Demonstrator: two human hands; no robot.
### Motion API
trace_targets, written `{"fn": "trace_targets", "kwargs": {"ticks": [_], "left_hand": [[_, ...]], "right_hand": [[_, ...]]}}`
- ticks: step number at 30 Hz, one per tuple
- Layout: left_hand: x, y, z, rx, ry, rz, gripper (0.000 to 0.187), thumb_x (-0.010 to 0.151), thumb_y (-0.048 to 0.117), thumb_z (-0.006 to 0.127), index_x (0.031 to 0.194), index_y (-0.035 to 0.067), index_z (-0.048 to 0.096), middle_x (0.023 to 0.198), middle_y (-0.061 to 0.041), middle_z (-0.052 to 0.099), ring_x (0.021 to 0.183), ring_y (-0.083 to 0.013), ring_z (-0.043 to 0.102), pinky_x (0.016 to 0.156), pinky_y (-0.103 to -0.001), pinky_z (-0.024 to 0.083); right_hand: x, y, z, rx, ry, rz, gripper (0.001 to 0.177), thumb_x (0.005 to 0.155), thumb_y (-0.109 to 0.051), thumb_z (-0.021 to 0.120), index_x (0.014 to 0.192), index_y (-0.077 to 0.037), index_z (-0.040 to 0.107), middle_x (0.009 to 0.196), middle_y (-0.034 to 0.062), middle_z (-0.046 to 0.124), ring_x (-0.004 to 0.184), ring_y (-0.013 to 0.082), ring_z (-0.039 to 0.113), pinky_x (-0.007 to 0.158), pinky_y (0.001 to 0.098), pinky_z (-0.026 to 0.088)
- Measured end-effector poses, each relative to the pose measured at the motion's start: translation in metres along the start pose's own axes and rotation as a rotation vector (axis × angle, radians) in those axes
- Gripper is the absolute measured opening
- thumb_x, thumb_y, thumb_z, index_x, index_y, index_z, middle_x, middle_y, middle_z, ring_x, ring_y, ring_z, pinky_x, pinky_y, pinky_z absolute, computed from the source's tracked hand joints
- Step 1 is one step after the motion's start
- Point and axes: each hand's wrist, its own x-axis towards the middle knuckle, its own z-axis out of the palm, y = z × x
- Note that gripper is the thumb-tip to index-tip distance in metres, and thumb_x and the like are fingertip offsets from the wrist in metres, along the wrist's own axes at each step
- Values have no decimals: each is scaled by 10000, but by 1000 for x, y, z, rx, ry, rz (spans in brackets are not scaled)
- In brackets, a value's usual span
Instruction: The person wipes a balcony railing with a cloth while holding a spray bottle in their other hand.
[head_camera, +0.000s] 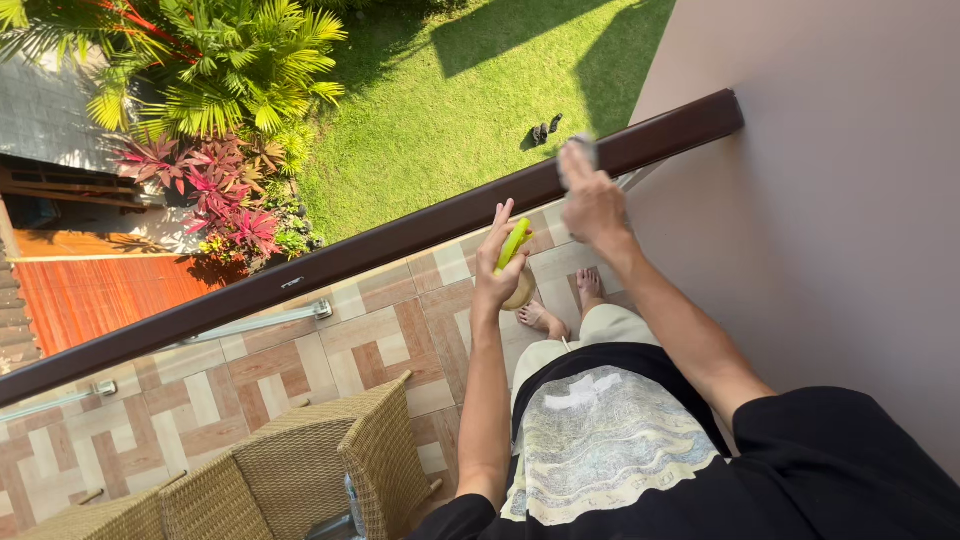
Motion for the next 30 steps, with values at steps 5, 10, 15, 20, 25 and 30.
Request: {"fn": "trace_targets", "kwargs": {"ticks": [5, 10, 15, 20, 25, 30], "left_hand": [[17, 5, 17, 7, -62, 21, 390, 744, -82, 570, 1109, -14, 692, 1604, -215, 447, 1579, -391, 265, 1196, -435, 366], [29, -2, 38, -38, -107, 24, 376, 762, -81, 559, 1110, -18, 688, 1598, -239, 446, 1581, -402, 242, 1194, -442, 350], [31, -10, 57, 23, -119, 84, 387, 775, -102, 565, 1132, -37, 696, 1492, -232, 603, 1629, -400, 271, 1300, -469, 264], [24, -4, 57, -98, -42, -65, 440, 719, -83, 487, 1106, 1, 680, 1597, -251, 413, 1559, -386, 283, 941, -352, 569], [11, -4, 49, -21, 91, 24, 459, 758, -115, 514, 1175, -28, 686, 1611, -244, 430, 1552, -379, 337, 943, -309, 547], [-1, -2, 45, -90, 262, -150, 472, 768, -97, 519, 1209, -25, 675, 1600, -174, 490, 1010, -287, 653, 831, -281, 566]], "right_hand": [[-32, -4, -9, 143, -57, -137, 753, 741, -48, 592, 1483, -150, 516, 1573, 15, 482, 878, 335, 705, 719, 448, 586], [-12, 77, -35, 23, 131, 105, 758, 778, -10, 552, 1526, -129, 515, 1590, 62, 469, 926, 381, 715, 820, 463, 579], [6, 42, -12, 6, 76, -5, 667, 797, -26, 553, 1459, -110, 564, 1552, 57, 520, 901, 356, 707, 816, 442, 591], [-25, 30, -32, 171, -20, -318, 677, 809, -43, 554, 1481, -121, 546, 1553, 50, 509, 977, 336, 719, 775, 421, 596], [-2, 69, -56, 23, 77, -33, 723, 758, -40, 564, 1479, -78, 537, 1561, 96, 480, 935, 371, 705, 813, 460, 582], [11, -15, -12, 43, -78, -238, 694, 775, -42, 593, 1466, -72, 530, 1539, 62, 503, 833, 342, 687, 730, 446, 586]]}}
